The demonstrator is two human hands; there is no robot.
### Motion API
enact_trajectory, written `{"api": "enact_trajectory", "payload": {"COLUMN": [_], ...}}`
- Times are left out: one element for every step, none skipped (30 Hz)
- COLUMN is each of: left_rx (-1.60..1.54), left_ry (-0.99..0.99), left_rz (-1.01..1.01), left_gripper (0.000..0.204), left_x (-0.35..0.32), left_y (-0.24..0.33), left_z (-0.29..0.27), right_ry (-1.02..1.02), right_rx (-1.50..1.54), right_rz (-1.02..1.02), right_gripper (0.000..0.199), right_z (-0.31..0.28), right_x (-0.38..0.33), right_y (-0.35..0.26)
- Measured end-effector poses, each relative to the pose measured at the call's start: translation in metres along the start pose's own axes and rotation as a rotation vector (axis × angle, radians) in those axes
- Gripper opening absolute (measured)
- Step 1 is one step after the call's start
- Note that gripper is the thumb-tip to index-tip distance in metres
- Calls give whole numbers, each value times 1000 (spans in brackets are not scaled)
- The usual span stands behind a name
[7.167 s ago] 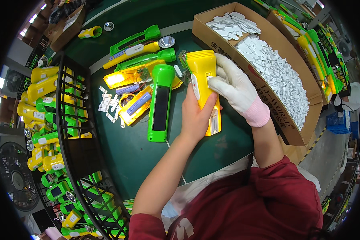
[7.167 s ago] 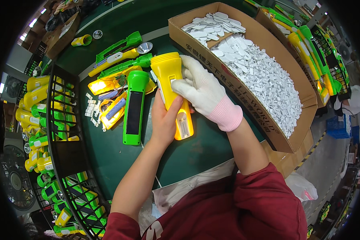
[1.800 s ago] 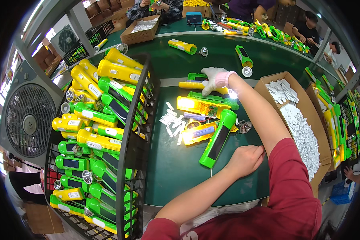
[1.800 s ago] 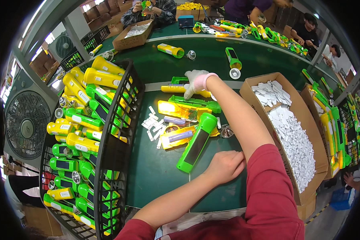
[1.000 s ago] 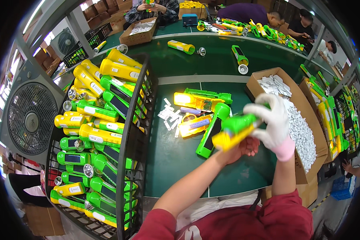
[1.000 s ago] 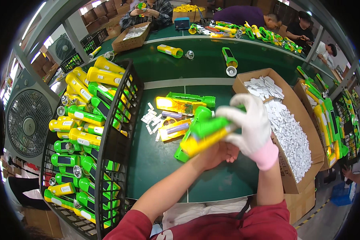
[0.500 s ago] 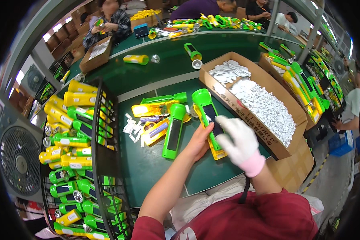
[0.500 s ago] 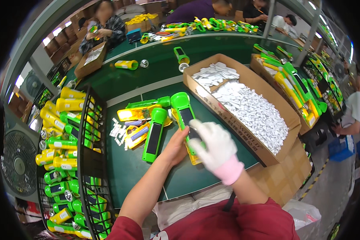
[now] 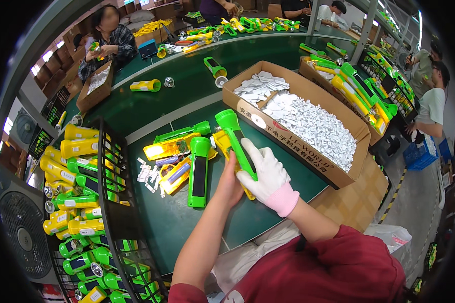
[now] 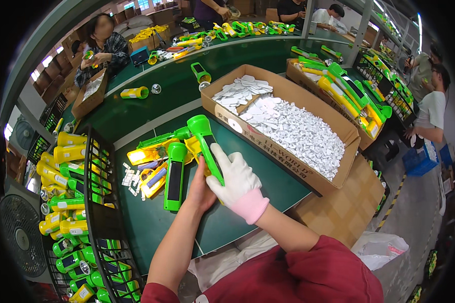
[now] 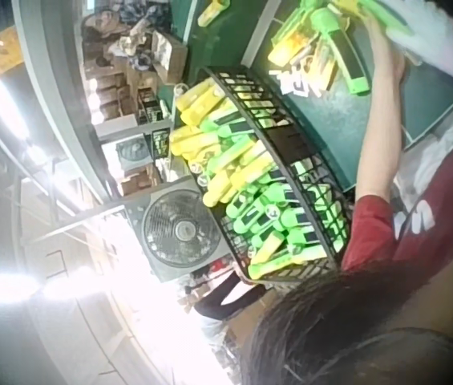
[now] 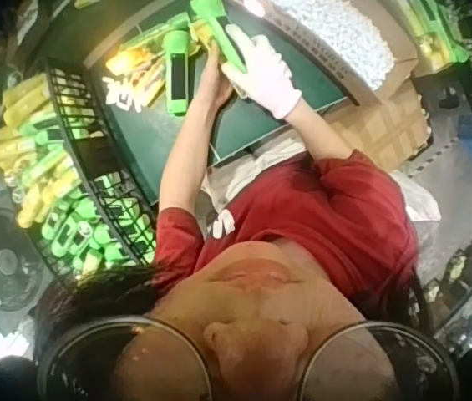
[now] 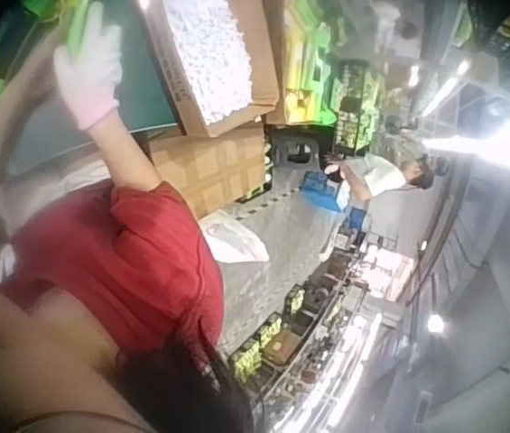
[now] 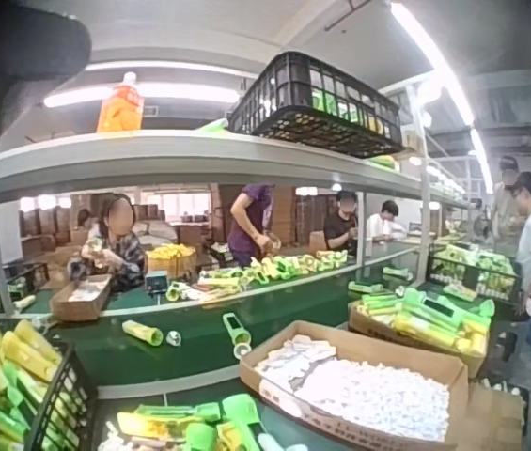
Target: The person assembles flashlights by taking flashlight casings, grabbing plastic components from a box, and fitting them onto the flashlight bodies by hand.
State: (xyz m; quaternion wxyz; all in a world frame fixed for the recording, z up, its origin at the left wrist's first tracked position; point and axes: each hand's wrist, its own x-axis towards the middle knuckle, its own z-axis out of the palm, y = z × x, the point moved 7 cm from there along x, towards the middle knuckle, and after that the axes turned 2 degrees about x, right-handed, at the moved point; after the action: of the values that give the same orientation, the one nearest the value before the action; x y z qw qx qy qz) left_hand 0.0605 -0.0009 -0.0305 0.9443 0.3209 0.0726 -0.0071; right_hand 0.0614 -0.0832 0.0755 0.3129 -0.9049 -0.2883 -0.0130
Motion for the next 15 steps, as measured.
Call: {"api": "enact_trajectory", "payload": {"left_rx": [11,6,6,6,6,4,-2,-10,-2,-6,56,118,128,158,182], "left_ry": [1,-2,24,49,58,56,73,93,112,116,136,157,151,140,132], "left_rz": [13,8,6,3,2,2,29,55,89,87,127,166,181,168,164], "left_gripper": [59,59,59,60,61,61,60,59,57,57,55,53,51,48,47], "left_x": [-1,-4,-7,-9,-10,-9,-7,-6,-6,-4,-5,-5,-5,-3,-6], "left_y": [3,6,9,10,10,8,7,8,10,9,12,15,15,14,16], "left_z": [3,7,11,12,11,8,1,-3,-7,-8,-9,-10,-6,-2,5], "right_ry": [24,24,44,66,66,89,110,107,73,38,27,57,87,95,114], "right_rx": [45,40,81,123,121,100,79,78,89,101,103,110,118,119,135], "right_rz": [-17,-12,-29,-46,-47,-86,-124,-123,-114,-105,-106,-119,-131,-106,-118], "right_gripper": [68,68,67,66,66,67,68,68,67,66,66,66,65,64,63], "right_z": [-1,0,0,-1,1,1,1,3,6,9,11,11,11,10,10], "right_x": [0,-1,-1,-3,-4,-6,-9,-11,-14,-15,-17,-18,-20,-20,-20], "right_y": [0,1,0,0,1,1,-1,0,2,4,6,8,8,11,13]}}
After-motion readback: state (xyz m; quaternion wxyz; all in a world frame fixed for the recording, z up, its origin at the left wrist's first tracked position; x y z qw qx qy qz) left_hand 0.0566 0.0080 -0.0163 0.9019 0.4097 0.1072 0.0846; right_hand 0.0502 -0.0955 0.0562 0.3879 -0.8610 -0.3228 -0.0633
